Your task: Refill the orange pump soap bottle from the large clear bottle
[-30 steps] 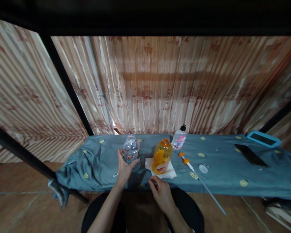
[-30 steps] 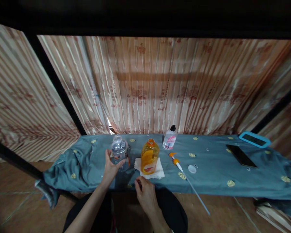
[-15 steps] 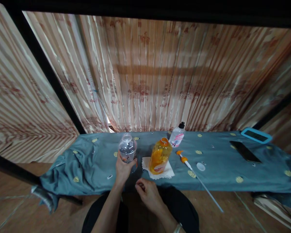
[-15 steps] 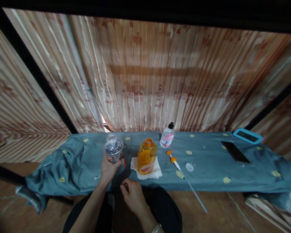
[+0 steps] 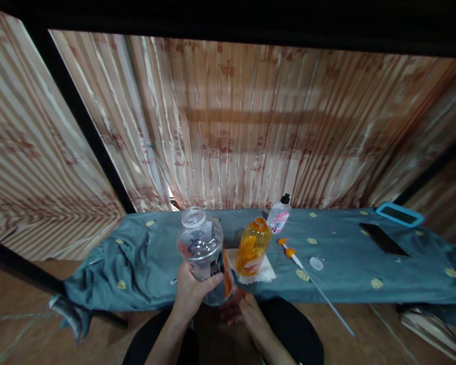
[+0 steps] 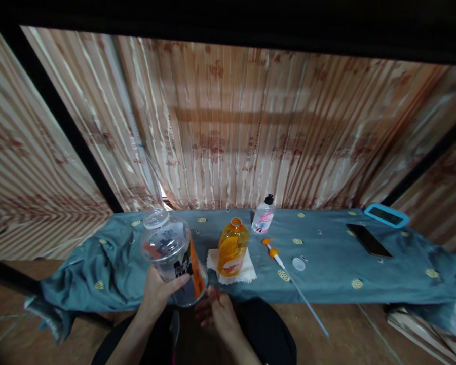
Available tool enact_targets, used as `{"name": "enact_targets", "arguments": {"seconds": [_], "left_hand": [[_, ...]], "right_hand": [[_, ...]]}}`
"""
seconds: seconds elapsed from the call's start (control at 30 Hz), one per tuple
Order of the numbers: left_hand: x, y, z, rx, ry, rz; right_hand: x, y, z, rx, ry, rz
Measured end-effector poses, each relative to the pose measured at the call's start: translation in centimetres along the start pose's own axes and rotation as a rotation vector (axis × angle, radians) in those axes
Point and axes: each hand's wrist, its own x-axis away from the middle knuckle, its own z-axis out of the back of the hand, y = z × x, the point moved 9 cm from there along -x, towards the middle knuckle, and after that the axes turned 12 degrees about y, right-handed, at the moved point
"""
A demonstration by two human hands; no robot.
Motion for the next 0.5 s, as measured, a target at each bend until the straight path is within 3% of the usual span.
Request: {"name": "enact_targets", "arguments": {"seconds": [0.13,0.27,0.37,0.5], "left_hand": [[2.6,3.3,-2.8,0.149,-0.216,0.031],[4.5,4.7,-4.9,0.198,-0.344,0.072],[5.5,4.5,-6.4,0.238,-0.399,0.058],[6.6,3.4,-8.3,0.143,-0.444,0.01]], "right_hand": [[2.5,-0.3,-2.1,-0.296,-0.235,-0.156],[5.1,-2.1,-3.1,-0.497,-0.48,-0.215],[6.0,-3.9,-2.2,-0.616,-0.544,-0.191],[6.5,-5.6,-0.5,-0.737,-0.509,-0.147]]}}
